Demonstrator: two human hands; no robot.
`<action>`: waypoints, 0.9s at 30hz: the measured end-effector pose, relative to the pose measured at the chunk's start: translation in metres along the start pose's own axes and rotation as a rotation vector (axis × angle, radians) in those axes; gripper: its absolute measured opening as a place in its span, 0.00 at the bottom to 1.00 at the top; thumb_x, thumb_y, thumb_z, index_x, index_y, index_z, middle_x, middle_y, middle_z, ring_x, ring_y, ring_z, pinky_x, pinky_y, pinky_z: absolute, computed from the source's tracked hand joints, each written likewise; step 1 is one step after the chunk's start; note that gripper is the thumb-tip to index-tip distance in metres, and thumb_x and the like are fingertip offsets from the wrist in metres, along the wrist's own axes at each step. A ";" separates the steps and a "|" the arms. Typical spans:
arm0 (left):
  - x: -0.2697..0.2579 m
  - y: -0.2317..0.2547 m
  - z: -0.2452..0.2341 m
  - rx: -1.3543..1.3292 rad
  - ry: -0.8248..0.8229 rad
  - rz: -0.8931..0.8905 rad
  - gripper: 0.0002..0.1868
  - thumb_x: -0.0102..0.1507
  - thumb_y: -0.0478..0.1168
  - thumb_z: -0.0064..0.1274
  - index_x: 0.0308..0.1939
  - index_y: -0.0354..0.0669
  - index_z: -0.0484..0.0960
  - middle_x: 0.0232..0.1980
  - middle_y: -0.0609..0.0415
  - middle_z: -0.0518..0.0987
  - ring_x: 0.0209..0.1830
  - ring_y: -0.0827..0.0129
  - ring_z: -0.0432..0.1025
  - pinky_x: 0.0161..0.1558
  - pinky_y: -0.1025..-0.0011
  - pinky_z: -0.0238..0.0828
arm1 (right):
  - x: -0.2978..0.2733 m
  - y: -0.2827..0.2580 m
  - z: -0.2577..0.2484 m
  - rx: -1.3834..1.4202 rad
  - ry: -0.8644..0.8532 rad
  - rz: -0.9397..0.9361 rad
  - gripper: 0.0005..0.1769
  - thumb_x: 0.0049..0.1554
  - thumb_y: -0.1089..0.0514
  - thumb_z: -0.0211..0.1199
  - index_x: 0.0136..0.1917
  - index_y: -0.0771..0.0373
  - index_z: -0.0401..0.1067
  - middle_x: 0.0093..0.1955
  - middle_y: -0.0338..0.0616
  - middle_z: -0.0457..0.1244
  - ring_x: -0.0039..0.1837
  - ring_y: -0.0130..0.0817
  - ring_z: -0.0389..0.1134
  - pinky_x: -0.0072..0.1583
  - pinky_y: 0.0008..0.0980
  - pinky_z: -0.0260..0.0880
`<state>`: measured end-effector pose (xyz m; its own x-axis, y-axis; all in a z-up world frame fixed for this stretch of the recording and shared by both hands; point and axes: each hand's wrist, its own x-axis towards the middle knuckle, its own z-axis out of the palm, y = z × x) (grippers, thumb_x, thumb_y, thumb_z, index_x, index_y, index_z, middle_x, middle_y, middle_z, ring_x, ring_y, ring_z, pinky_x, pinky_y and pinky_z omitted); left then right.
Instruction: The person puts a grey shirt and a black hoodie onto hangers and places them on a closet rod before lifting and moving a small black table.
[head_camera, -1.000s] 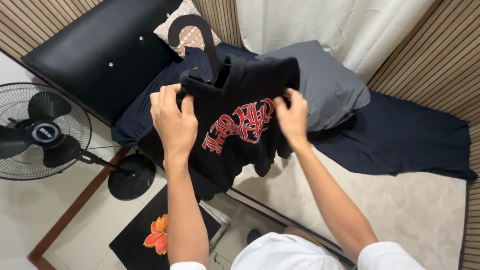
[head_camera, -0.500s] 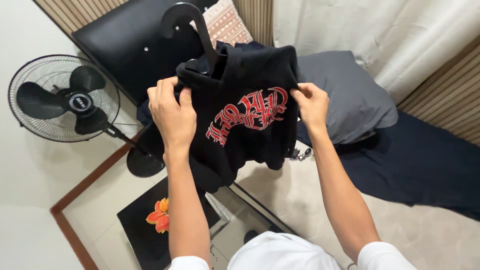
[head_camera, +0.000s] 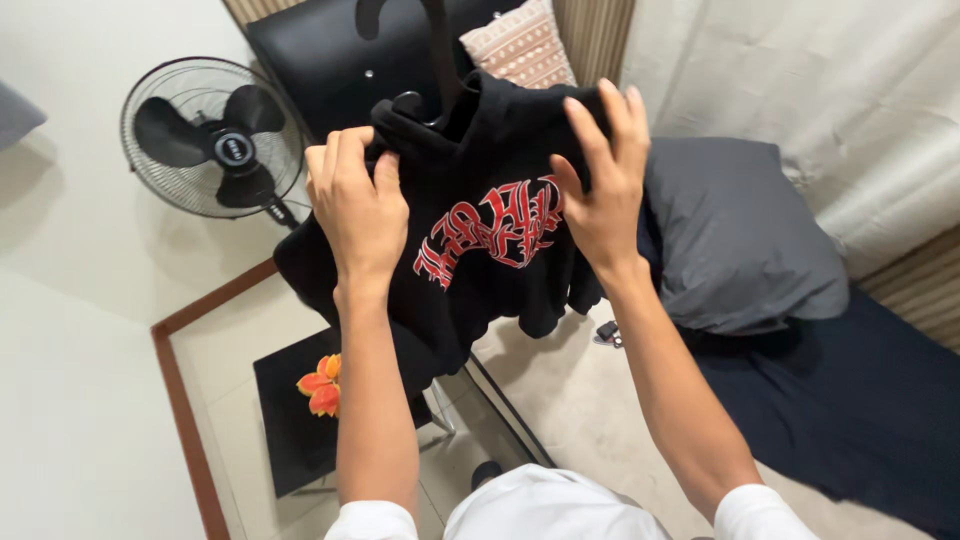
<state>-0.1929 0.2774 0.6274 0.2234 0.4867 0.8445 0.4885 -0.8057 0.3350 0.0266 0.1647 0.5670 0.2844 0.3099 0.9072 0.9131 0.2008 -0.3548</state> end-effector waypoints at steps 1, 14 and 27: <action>-0.001 0.003 -0.003 -0.003 0.000 -0.001 0.10 0.64 0.33 0.60 0.47 0.38 0.77 0.47 0.51 0.78 0.51 0.52 0.69 0.55 0.57 0.64 | 0.007 0.000 0.001 -0.010 -0.057 -0.100 0.31 0.63 0.65 0.72 0.76 0.58 0.66 0.81 0.54 0.51 0.83 0.62 0.46 0.81 0.55 0.49; -0.029 0.004 -0.056 0.059 0.059 -0.140 0.09 0.65 0.32 0.59 0.47 0.36 0.77 0.47 0.50 0.80 0.50 0.52 0.70 0.53 0.58 0.67 | 0.047 -0.001 0.046 0.136 -0.223 -0.289 0.30 0.55 0.66 0.73 0.70 0.52 0.72 0.61 0.40 0.63 0.67 0.45 0.62 0.79 0.70 0.44; -0.035 -0.016 -0.139 0.046 0.088 -0.468 0.10 0.67 0.35 0.55 0.51 0.36 0.78 0.48 0.42 0.80 0.52 0.51 0.74 0.55 0.59 0.69 | 0.058 -0.077 0.089 0.263 -0.077 -0.407 0.23 0.56 0.68 0.71 0.64 0.55 0.77 0.56 0.37 0.66 0.61 0.42 0.64 0.79 0.66 0.48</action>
